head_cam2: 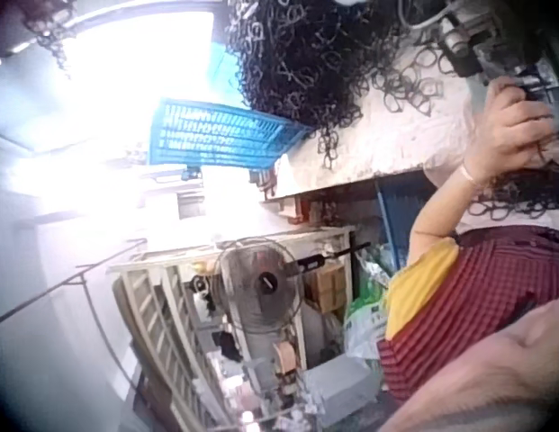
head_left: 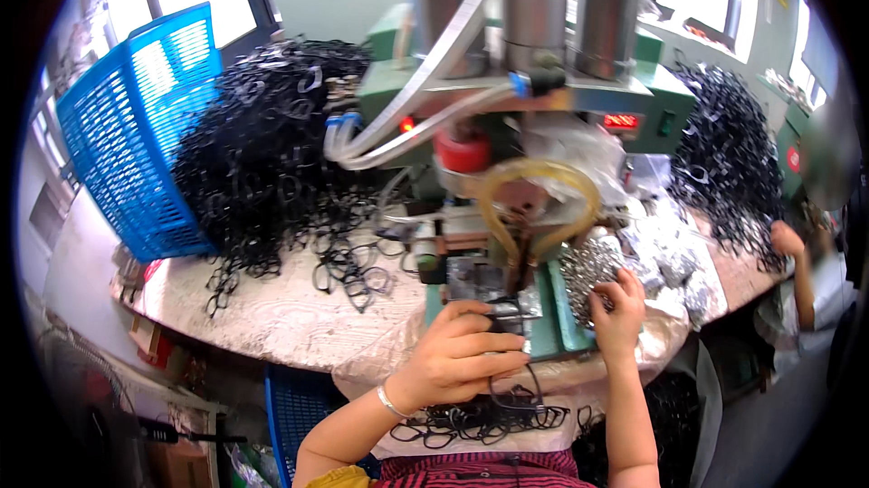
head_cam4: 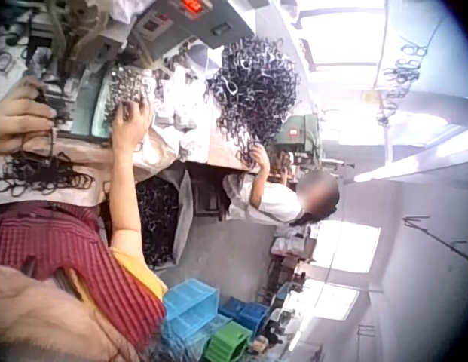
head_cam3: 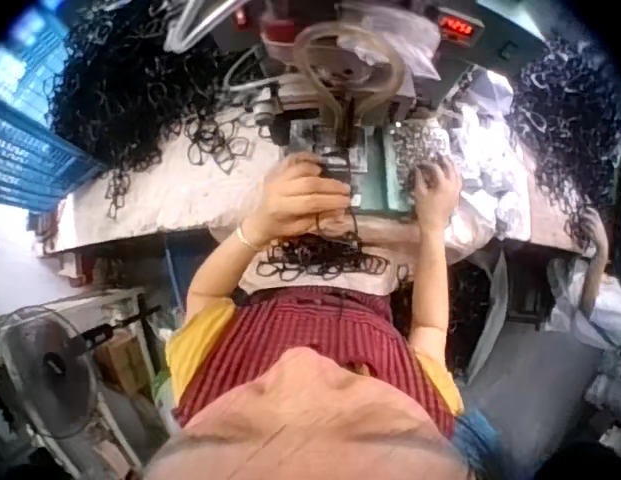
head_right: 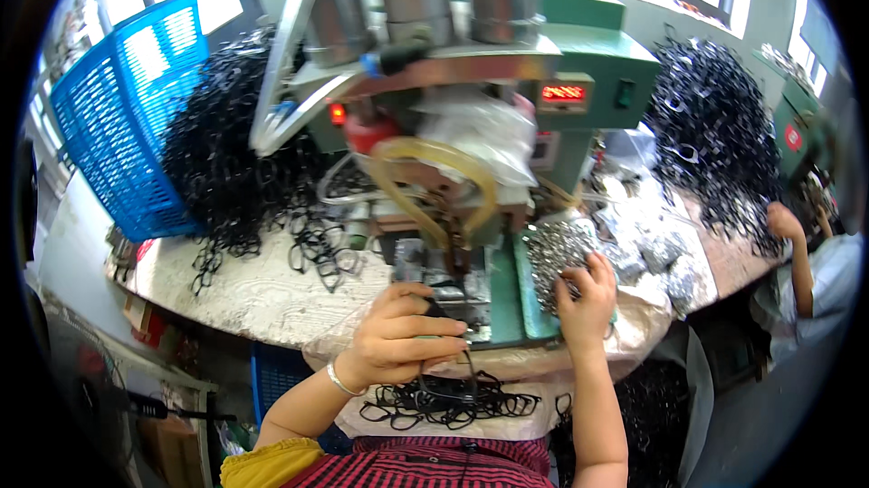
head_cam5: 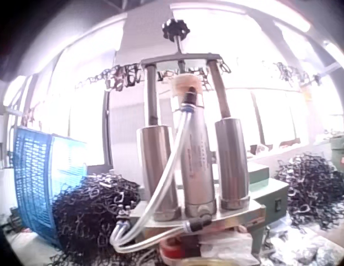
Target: The person repeatedly picks up black eyeglass frames, places them into a green jig on a press machine, and operates the press to attach small metal components. Finished frames are placed on the table, and the person occasionally gathers them into a blue basket.
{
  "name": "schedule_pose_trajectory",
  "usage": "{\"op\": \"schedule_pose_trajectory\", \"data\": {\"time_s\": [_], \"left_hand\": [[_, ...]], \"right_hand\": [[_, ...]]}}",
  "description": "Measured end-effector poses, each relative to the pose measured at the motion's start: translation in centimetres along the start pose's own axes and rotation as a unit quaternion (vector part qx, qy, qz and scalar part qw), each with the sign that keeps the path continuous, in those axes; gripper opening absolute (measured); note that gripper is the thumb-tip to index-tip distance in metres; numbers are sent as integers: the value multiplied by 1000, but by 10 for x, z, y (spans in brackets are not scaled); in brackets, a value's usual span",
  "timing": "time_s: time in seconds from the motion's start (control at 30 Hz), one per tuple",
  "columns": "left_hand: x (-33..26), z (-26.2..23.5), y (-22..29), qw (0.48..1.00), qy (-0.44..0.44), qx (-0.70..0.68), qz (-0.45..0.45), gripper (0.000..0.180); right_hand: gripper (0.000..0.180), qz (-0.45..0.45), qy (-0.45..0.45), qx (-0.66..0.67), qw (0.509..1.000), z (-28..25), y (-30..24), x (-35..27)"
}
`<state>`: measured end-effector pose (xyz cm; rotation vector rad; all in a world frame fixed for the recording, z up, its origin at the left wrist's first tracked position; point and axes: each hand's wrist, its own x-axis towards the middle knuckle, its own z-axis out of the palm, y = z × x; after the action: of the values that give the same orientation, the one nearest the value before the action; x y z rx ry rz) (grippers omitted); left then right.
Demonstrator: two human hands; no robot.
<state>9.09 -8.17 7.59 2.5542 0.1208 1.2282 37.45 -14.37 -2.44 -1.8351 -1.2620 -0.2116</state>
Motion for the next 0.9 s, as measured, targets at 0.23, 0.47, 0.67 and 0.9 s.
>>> {"op": "schedule_pose_trajectory", "data": {"time_s": [0.23, 0.47, 0.67, 0.9], "left_hand": [[-37, 15, 53, 980, 94, 136, -116, 29], [-60, -101, 17, 799, 380, 376, -277, 12], [-119, -126, -134, 789, 204, 458, -354, 7], [-129, -114, -242, 564, 128, 528, -621, 53]], "right_hand": [[9, 4, 15, 60, 998, -11, -17, 1], [6, 98, 38, 225, 969, -19, -14, -12], [10, 90, 32, 264, 960, 2, -42, 8], [13, 79, 49, 160, 983, -17, -12, -19]]}}
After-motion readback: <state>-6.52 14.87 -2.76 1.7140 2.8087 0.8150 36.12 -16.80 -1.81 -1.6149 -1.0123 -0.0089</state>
